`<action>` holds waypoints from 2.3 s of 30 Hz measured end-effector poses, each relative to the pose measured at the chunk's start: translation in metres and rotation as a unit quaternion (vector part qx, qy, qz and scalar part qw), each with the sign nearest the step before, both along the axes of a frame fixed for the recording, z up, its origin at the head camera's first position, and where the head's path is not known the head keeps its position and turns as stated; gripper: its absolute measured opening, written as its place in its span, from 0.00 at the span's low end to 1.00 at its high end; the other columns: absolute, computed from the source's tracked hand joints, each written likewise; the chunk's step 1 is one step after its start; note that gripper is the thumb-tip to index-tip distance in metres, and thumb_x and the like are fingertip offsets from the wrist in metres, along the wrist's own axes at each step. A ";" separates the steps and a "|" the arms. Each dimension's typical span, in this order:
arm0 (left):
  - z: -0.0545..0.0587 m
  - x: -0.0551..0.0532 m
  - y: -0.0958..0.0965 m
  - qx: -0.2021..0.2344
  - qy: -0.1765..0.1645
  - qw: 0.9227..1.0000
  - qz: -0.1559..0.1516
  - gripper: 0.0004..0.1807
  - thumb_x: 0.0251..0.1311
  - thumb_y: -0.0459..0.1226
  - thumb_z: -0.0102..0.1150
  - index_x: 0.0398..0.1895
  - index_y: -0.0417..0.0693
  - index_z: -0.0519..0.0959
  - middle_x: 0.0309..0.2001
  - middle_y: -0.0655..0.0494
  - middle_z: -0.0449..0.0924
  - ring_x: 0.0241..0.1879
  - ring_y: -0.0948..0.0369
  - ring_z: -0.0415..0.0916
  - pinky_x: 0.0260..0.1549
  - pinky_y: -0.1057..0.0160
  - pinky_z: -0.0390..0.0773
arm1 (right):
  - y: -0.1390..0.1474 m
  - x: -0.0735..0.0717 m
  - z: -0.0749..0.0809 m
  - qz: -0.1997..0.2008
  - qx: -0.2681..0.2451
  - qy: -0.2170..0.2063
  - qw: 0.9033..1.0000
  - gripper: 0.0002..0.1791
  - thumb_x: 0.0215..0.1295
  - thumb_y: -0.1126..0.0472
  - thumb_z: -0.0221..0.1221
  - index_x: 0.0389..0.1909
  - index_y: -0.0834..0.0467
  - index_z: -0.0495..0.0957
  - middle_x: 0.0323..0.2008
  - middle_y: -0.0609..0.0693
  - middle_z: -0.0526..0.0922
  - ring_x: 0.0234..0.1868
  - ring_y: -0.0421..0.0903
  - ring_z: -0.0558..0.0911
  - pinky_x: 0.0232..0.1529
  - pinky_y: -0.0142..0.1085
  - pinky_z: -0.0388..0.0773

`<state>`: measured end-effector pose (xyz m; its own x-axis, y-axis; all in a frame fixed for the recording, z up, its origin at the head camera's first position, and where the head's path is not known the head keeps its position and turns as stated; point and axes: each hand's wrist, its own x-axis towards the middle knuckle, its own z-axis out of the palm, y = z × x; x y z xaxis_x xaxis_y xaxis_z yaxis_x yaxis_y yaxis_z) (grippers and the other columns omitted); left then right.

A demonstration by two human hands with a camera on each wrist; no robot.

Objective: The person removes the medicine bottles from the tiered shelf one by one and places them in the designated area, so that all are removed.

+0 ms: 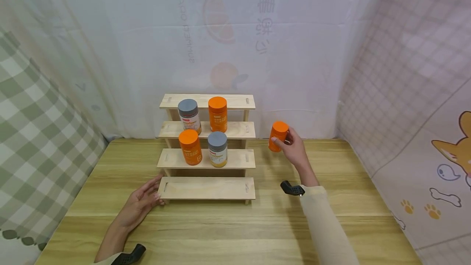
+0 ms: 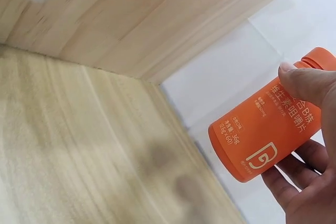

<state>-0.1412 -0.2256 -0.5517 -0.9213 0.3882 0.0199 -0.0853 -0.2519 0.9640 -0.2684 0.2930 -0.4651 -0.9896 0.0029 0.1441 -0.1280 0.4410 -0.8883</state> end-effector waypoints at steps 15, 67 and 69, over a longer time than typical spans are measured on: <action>-0.001 0.004 0.001 0.010 -0.004 1.000 -0.001 0.40 0.75 0.28 0.50 0.82 0.34 0.42 0.61 0.56 0.72 0.49 0.66 0.79 0.47 0.65 0.86 | 0.004 0.005 -0.034 0.005 -0.011 -0.023 1.000 0.37 0.73 0.59 0.63 0.78 0.61 0.59 0.72 0.68 0.69 0.72 0.66 0.69 0.75 0.63 0.63; -0.004 0.001 0.001 0.041 0.007 0.999 -0.017 0.39 0.76 0.25 0.45 0.82 0.33 0.38 0.61 0.57 0.72 0.48 0.66 0.78 0.48 0.66 0.85 | 0.003 0.037 0.008 -0.040 0.029 -0.005 0.999 0.47 0.72 0.48 0.63 0.82 0.58 0.49 0.74 0.69 0.64 0.74 0.67 0.66 0.75 0.64 0.61; -0.004 0.001 0.000 0.043 0.006 0.999 -0.018 0.39 0.76 0.25 0.45 0.82 0.33 0.38 0.61 0.57 0.72 0.48 0.66 0.78 0.48 0.66 0.85 | 0.001 0.039 0.013 -0.041 0.028 -0.002 0.999 0.47 0.72 0.48 0.63 0.81 0.58 0.49 0.75 0.67 0.64 0.74 0.66 0.65 0.76 0.62 0.61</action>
